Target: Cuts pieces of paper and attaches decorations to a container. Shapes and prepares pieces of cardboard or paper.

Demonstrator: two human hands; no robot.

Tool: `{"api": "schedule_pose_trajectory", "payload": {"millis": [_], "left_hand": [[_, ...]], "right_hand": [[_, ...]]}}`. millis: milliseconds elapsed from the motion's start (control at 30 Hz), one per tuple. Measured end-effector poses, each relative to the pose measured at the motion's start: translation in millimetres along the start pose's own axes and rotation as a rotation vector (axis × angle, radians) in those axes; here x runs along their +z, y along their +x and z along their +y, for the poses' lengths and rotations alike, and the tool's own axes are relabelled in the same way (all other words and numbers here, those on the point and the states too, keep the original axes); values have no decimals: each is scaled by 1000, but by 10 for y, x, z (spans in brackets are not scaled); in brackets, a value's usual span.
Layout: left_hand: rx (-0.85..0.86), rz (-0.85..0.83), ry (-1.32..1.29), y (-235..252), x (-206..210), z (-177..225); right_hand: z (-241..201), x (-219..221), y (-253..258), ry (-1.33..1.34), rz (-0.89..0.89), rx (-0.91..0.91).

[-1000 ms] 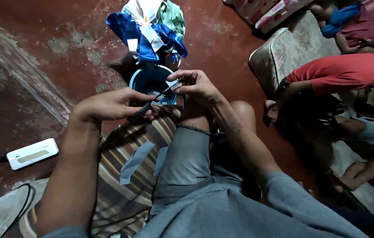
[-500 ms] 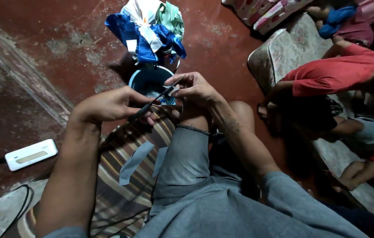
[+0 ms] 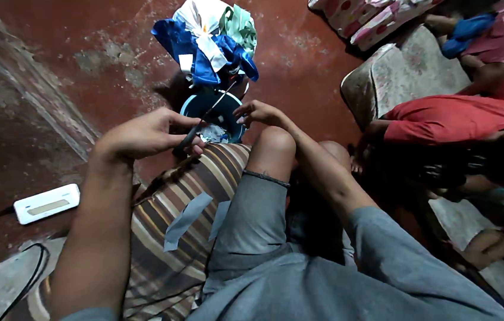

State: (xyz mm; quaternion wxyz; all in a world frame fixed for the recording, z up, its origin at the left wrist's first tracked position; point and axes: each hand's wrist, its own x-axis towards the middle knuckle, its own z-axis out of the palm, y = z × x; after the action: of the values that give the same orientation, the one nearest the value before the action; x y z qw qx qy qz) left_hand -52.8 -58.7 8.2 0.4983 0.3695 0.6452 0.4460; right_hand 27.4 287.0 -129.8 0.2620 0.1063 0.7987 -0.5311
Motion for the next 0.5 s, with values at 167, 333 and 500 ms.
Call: {"api": "schedule_pose_trajectory", "payload": {"millis": [167, 333, 500], "left_hand": [[20, 19, -19, -33, -32, -15], [49, 76, -8, -119, -84, 1], [45, 4, 27, -147, -145, -34]], "right_hand": [[-484, -100, -315, 161, 241, -214], [-995, 109, -776, 326, 295, -450], [-1004, 454, -978, 413, 300, -461]]}}
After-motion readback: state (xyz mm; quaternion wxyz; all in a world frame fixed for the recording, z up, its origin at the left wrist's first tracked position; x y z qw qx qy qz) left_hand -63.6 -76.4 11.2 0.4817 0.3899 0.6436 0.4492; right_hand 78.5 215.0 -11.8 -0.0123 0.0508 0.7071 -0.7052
